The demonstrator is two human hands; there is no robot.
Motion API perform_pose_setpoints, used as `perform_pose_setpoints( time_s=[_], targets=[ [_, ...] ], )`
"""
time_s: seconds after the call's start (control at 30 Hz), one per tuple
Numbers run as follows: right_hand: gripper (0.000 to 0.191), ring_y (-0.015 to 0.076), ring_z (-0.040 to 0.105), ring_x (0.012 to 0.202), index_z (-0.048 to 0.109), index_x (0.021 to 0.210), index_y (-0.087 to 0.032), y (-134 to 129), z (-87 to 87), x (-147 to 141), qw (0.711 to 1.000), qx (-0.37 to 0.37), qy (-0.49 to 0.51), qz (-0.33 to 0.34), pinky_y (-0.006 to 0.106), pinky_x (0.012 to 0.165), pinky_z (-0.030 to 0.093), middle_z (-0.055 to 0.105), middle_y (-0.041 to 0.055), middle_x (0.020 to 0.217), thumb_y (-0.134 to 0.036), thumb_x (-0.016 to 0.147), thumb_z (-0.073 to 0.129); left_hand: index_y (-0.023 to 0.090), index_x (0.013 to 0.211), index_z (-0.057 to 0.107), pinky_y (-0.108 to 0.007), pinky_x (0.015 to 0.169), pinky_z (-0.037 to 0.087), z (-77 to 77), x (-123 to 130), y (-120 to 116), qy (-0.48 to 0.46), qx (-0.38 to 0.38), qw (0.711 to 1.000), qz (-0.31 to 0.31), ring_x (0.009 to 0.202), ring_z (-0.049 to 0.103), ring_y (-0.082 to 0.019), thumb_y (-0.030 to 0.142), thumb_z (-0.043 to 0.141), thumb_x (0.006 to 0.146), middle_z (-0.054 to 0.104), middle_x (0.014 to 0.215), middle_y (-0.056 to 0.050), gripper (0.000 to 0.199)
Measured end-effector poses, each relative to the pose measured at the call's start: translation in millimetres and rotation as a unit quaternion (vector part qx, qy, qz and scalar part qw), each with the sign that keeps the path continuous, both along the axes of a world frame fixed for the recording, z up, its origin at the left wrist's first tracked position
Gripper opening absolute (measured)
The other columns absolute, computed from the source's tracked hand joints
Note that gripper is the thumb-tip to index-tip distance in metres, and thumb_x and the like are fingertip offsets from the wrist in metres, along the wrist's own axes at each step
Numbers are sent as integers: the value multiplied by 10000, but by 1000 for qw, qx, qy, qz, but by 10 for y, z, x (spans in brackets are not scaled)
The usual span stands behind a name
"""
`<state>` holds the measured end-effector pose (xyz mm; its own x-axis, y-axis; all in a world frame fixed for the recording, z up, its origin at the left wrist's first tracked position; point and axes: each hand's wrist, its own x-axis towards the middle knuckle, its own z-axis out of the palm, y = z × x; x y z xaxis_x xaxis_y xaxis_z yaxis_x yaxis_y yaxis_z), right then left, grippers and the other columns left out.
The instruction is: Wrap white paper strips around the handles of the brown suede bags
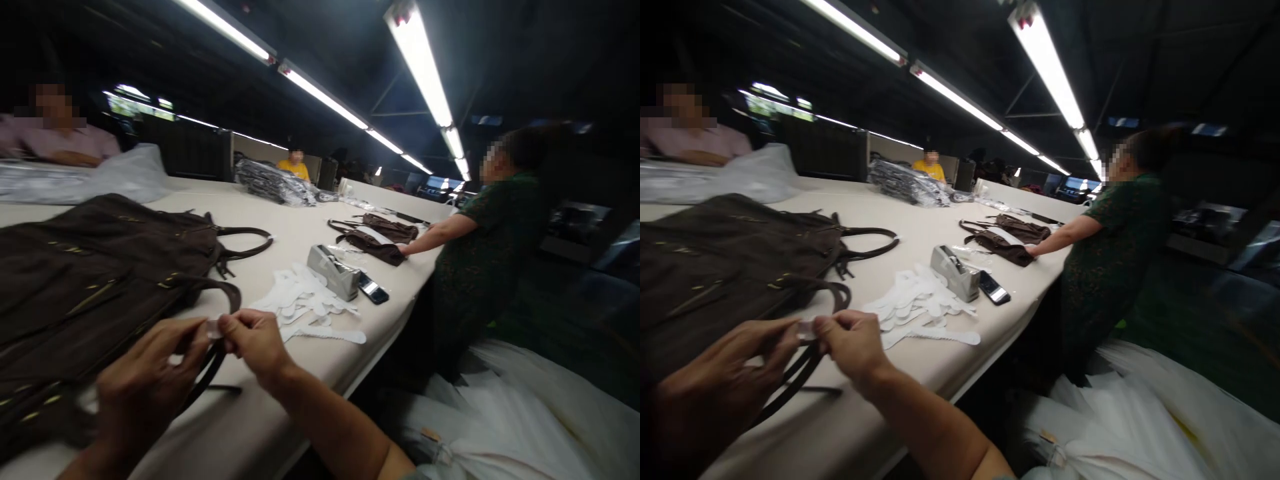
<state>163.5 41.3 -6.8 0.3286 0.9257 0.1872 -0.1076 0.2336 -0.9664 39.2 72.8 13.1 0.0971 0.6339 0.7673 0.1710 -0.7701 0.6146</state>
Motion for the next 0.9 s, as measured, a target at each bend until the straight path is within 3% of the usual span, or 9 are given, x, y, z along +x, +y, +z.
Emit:
perform_pose_setpoints(
  time_s=[0.07, 0.13, 0.27, 0.37, 0.47, 0.6, 0.73, 0.8, 0.9],
  targets=[
    [412, 68, 311, 432, 552, 601, -165, -7, -28, 38, 998, -13, 44, 31, 212, 431, 227, 456, -46, 472, -535, 735, 675, 250, 800, 714, -256, 698, 488, -17, -26, -47, 50, 29, 997, 53, 675, 660, -165, 379, 654, 777, 726, 782, 0, 144],
    [444, 68, 306, 428, 533, 573, -165, -17, -58, 57, 999, -10, 39, 16, 218, 431, 225, 442, -46, 459, -549, 747, 672, 234, 824, 704, -265, 654, 500, -26, 6, -88, 43, -16, 997, 68, 604, 634, -160, 408, 613, 807, 702, 728, -8, 197],
    [471, 91, 379, 482, 533, 546, -168, -19, -100, 52, 990, 38, -91, -97, 227, 495, 327, 460, -32, 490, -531, 838, 602, 191, 806, 699, -226, 463, 451, -27, 87, -50, -54, -246, 968, 5, 464, 554, -139, 473, 679, 724, 623, 550, 11, 295],
    [429, 112, 444, 543, 577, 616, -176, -4, -116, 71, 969, 61, -184, -154, 226, 547, 383, 505, -21, 550, -508, 888, 555, 155, 792, 678, -206, 481, 456, 6, 87, 45, -118, -325, 936, -63, 486, 544, -121, 459, 739, 655, 623, 559, 11, 340],
    [412, 116, 468, 560, 573, 663, -182, -13, -117, 113, 966, 70, -213, -129, 225, 566, 397, 518, -21, 579, -502, 915, 515, 140, 778, 665, -197, 513, 455, 53, 72, 80, -96, -319, 937, -107, 502, 532, -107, 434, 736, 673, 614, 557, 11, 321],
    [384, 115, 477, 571, 552, 723, -187, -40, -105, 159, 978, 74, -180, -77, 225, 562, 386, 534, -23, 608, -498, 934, 476, 149, 793, 646, -200, 481, 431, 72, 114, 23, -31, -293, 947, -127, 492, 516, -109, 450, 688, 733, 593, 561, 17, 310],
    [390, 106, 449, 567, 520, 700, -185, -48, -107, 194, 987, 86, -135, -33, 221, 551, 372, 508, -27, 606, -503, 923, 491, 172, 774, 652, -197, 511, 422, 55, 179, -35, 68, -216, 969, -100, 570, 545, -115, 439, 663, 784, 625, 667, 2, 268],
    [393, 101, 431, 538, 517, 676, -181, -36, -135, 217, 991, 77, -103, -21, 224, 530, 356, 499, -29, 580, -501, 904, 521, 173, 731, 640, -195, 520, 415, 61, 195, -40, 54, -207, 974, -81, 565, 535, -107, 409, 635, 815, 606, 643, 10, 250],
    [407, 88, 376, 472, 520, 624, -173, -8, -204, 246, 999, 28, -39, -27, 229, 482, 299, 476, -35, 515, -506, 849, 587, 169, 685, 607, -190, 456, 364, 93, 198, -29, -62, -238, 968, -59, 483, 464, -86, 360, 651, 802, 543, 561, 34, 229]
  ],
)
